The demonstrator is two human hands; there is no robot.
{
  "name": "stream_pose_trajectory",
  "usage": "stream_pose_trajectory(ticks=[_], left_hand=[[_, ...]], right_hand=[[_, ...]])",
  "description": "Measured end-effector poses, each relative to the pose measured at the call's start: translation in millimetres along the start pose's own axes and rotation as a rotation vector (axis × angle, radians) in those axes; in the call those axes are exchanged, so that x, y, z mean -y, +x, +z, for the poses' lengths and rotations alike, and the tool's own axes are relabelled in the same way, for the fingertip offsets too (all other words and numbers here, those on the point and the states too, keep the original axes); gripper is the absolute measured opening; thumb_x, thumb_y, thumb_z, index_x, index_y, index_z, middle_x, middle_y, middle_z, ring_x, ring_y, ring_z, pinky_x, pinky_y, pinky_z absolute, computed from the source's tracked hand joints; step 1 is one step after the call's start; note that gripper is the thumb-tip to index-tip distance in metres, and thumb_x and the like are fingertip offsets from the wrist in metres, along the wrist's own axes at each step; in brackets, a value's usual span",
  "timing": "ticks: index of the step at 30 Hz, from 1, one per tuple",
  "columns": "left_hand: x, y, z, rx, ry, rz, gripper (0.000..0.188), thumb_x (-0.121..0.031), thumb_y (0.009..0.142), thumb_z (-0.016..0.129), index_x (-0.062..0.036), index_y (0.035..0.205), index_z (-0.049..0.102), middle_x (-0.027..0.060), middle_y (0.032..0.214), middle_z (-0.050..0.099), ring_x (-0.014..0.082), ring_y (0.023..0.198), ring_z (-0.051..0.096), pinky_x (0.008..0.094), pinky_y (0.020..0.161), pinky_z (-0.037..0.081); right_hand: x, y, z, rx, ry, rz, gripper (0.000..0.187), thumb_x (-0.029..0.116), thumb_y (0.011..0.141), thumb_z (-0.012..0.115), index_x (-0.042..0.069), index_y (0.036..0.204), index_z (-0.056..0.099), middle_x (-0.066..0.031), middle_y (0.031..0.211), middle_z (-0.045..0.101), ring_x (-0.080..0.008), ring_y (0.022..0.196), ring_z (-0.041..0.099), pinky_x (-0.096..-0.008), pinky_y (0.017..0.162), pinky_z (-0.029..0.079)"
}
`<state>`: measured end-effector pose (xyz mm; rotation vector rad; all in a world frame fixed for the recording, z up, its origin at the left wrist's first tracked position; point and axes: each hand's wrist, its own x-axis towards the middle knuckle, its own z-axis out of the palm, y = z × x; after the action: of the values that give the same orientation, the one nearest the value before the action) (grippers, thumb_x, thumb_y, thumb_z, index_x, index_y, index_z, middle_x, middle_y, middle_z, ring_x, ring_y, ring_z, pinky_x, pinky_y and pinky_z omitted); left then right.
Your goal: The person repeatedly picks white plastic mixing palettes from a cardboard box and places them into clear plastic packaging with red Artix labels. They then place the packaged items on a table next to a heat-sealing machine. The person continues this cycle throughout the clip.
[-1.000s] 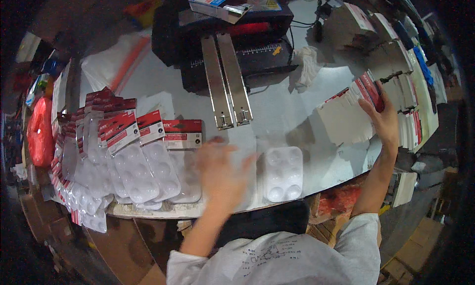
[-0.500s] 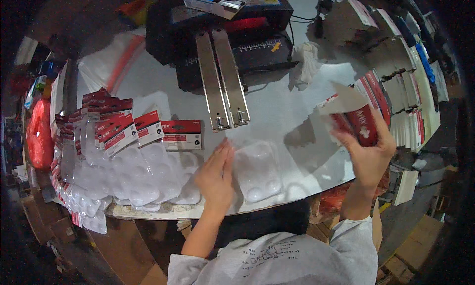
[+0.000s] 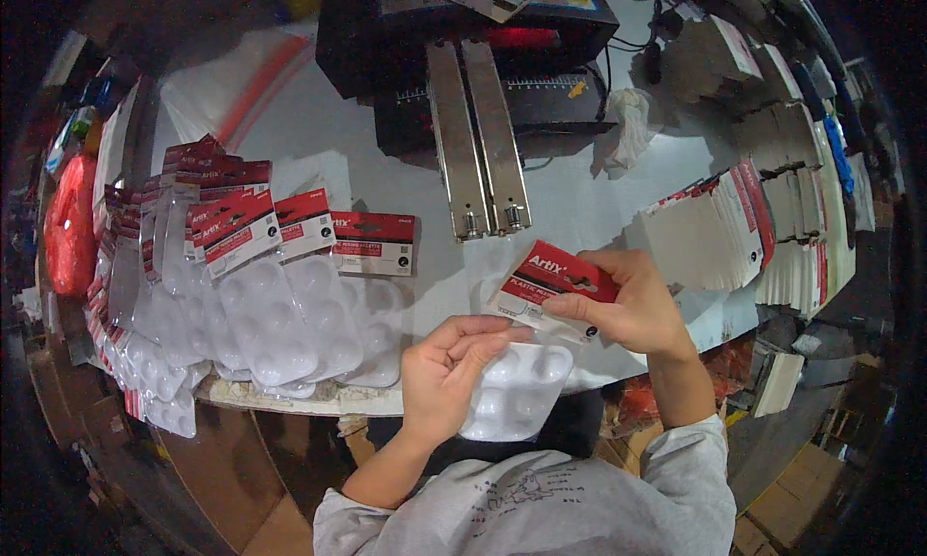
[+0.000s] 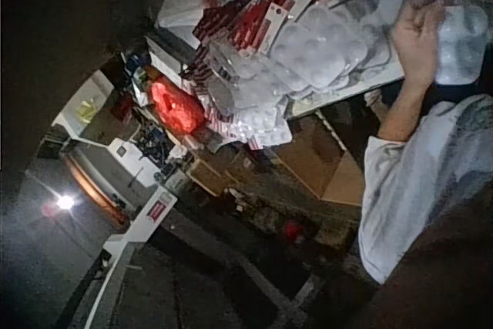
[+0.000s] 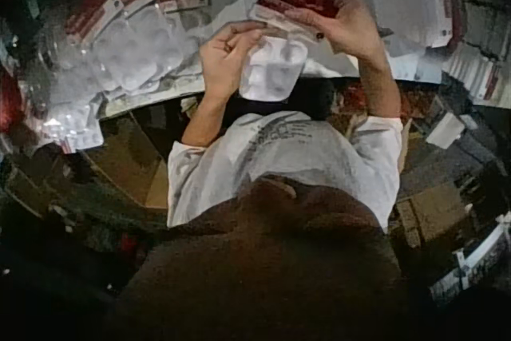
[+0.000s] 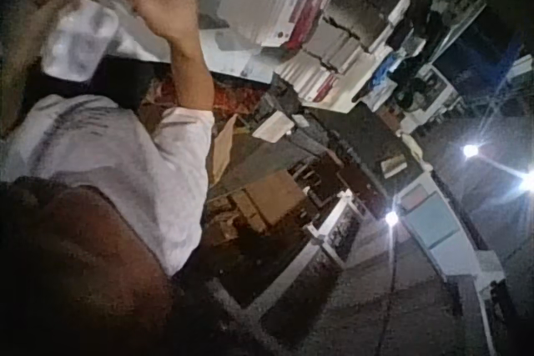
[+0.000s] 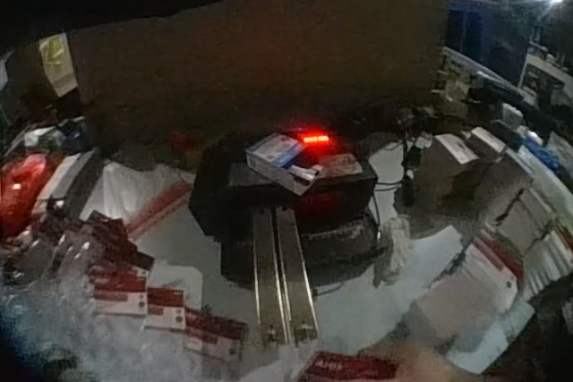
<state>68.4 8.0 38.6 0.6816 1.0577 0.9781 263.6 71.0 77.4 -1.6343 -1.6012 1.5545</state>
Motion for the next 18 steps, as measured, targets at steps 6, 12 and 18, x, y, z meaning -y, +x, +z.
stream_pose_trajectory(ticks=[6,12,18], left_hand=[[1.8,-2.4,0.3,-0.078,0.262,0.110,0.016,-0.012,0.089,0.056,0.0034,0.089,0.061,0.0082,0.080,0.066,0.0074,0.072,0.057,0.0203,0.065,0.044],[11.9,-2.8,2.0,-0.176,0.419,0.178,0.020,-0.015,0.087,0.060,0.0011,0.076,0.059,-0.0015,0.053,0.049,0.0038,0.050,0.037,0.0210,0.045,0.031],[17.0,-4.1,1.7,-0.259,0.469,0.245,0.021,-0.017,0.087,0.059,0.0003,0.075,0.059,-0.0034,0.061,0.051,0.0033,0.057,0.039,0.0199,0.051,0.032]], right_hand=[[-2.2,1.7,3.8,0.022,-0.146,-0.179,0.035,0.034,0.072,0.073,0.002,0.083,0.064,-0.0109,0.057,0.057,-0.0142,0.046,0.050,-0.0288,0.048,0.042],[-6.5,2.2,1.5,0.098,-0.236,-0.255,0.034,0.035,0.072,0.072,0.003,0.082,0.063,-0.0153,0.057,0.054,-0.0253,0.047,0.051,-0.0314,0.051,0.043],[-20.2,3.7,-10.0,0.095,-0.124,-0.223,0.037,0.034,0.069,0.074,0.002,0.084,0.065,-0.0113,0.062,0.061,-0.0168,0.054,0.059,-0.0300,0.054,0.045]])
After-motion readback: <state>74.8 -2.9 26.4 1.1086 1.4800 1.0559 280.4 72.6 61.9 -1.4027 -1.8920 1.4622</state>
